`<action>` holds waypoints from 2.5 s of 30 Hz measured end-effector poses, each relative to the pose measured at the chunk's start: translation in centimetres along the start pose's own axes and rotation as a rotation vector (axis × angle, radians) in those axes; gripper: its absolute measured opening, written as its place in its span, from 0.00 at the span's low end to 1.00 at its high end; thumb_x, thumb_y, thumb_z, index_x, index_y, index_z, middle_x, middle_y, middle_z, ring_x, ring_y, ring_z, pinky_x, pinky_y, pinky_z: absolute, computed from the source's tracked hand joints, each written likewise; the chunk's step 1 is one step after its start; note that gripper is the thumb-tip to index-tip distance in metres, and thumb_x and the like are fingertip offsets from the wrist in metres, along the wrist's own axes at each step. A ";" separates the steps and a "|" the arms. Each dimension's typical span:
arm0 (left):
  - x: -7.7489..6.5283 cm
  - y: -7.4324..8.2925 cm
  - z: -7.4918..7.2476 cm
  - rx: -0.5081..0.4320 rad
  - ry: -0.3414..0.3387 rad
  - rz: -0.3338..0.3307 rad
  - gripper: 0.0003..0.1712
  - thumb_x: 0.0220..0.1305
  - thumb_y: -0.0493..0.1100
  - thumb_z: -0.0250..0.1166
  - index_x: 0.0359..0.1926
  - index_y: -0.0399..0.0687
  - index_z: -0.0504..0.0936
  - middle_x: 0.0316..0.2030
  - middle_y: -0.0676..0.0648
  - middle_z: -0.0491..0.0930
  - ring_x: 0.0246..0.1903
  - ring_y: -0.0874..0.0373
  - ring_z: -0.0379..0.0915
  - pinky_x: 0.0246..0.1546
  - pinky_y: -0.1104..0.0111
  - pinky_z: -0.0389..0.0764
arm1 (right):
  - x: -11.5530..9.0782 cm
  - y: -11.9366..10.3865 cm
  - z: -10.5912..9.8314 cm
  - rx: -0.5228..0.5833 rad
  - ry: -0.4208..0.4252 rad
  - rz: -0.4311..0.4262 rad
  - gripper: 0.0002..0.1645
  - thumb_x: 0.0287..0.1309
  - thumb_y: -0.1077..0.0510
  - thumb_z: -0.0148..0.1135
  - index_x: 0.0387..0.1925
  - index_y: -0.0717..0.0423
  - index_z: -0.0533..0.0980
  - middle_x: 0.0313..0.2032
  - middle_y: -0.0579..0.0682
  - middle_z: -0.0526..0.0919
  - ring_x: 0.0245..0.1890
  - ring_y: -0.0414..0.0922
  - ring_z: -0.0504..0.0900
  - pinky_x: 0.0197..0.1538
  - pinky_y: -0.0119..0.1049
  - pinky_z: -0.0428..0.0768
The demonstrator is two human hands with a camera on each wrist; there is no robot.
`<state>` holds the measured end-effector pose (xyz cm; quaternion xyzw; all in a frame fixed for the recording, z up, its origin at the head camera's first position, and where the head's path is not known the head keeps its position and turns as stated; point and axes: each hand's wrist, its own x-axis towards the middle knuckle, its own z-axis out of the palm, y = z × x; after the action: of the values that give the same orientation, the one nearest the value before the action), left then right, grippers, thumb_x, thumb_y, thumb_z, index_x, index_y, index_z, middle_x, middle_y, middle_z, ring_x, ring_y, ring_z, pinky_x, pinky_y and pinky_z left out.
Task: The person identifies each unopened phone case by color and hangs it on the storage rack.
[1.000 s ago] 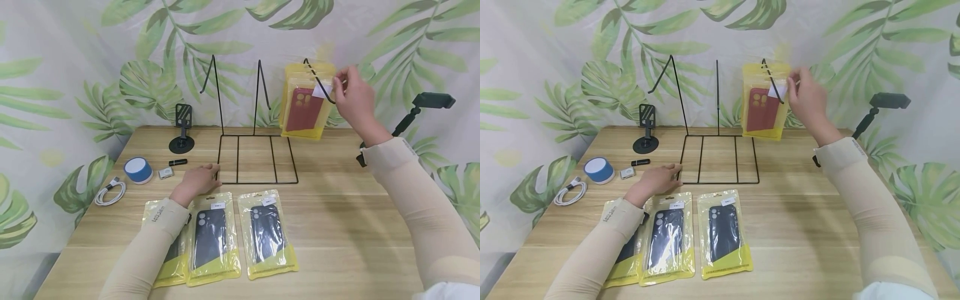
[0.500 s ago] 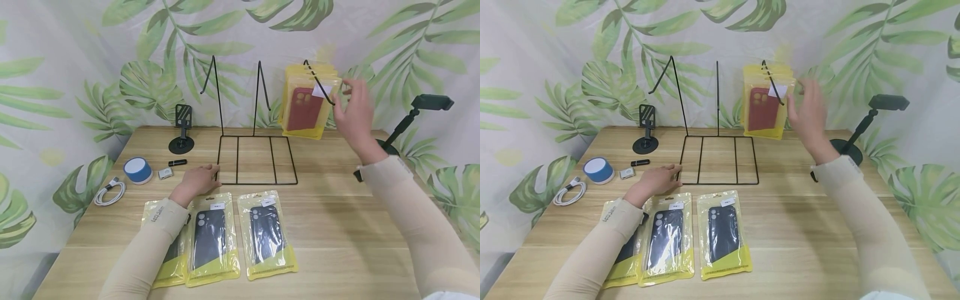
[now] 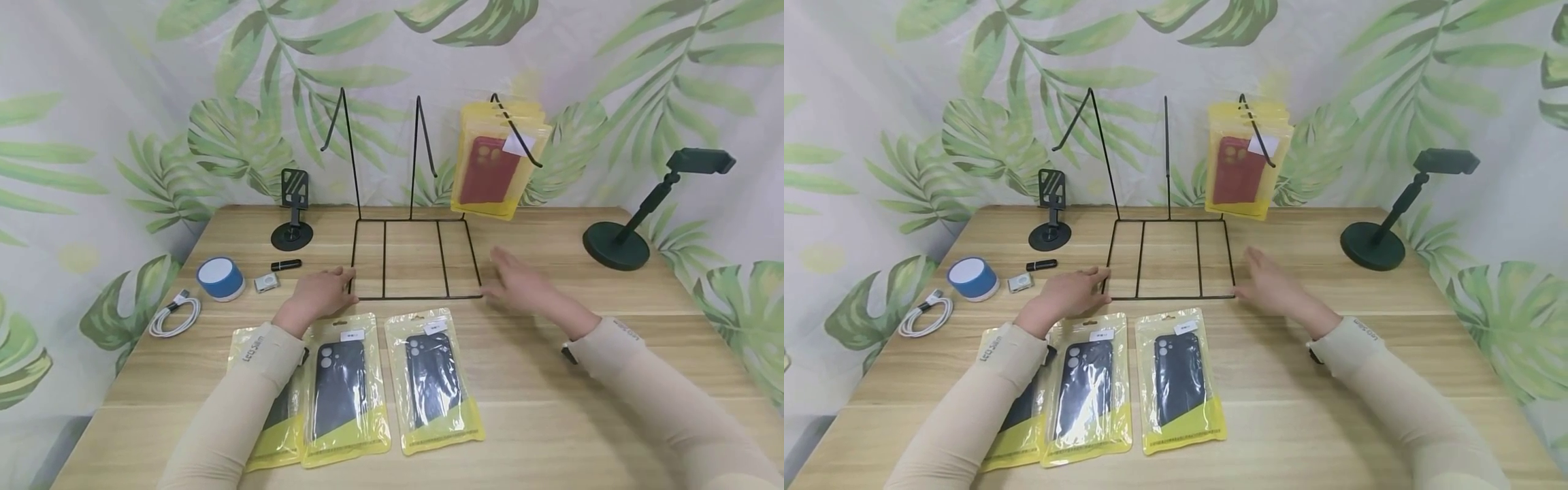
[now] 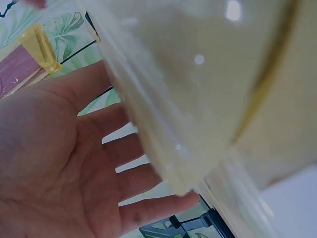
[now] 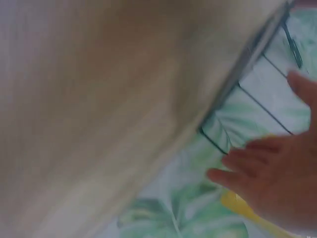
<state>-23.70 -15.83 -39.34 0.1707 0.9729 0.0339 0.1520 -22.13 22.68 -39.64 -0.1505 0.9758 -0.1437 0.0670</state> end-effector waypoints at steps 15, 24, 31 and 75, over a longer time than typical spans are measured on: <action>0.0 -0.1 -0.1 0.015 -0.001 0.021 0.40 0.71 0.59 0.57 0.76 0.47 0.60 0.74 0.37 0.59 0.70 0.36 0.62 0.62 0.44 0.73 | 1.0 -1.6 1.3 -0.155 -0.192 -0.032 0.47 0.73 0.41 0.49 0.73 0.74 0.50 0.75 0.70 0.51 0.74 0.65 0.55 0.74 0.57 0.59; -1.5 3.8 -0.7 0.077 0.032 0.175 0.35 0.69 0.60 0.59 0.65 0.38 0.73 0.62 0.36 0.75 0.63 0.38 0.70 0.67 0.47 0.69 | 0.9 -2.3 0.9 -0.172 -0.241 0.013 0.47 0.74 0.41 0.48 0.74 0.72 0.49 0.76 0.69 0.48 0.75 0.64 0.53 0.74 0.57 0.59; -1.9 7.1 -0.4 0.151 -0.024 0.287 0.31 0.65 0.61 0.64 0.53 0.37 0.81 0.51 0.38 0.81 0.54 0.42 0.74 0.61 0.51 0.73 | 1.1 -2.2 0.9 -0.185 -0.248 0.010 0.46 0.74 0.40 0.47 0.74 0.72 0.49 0.76 0.68 0.48 0.75 0.63 0.53 0.74 0.57 0.59; -4.5 8.1 -7.4 -0.905 0.614 0.449 0.06 0.72 0.35 0.57 0.43 0.35 0.78 0.29 0.39 0.80 0.23 0.51 0.75 0.26 0.72 0.79 | 1.7 -2.3 0.7 -0.199 -0.258 -0.014 0.48 0.73 0.41 0.49 0.73 0.74 0.49 0.74 0.71 0.51 0.74 0.64 0.57 0.73 0.56 0.62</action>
<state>-19.36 -9.83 -30.05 0.2729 0.8012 0.5249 -0.0898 -22.94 19.86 -39.77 -0.1804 0.9675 -0.0264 0.1754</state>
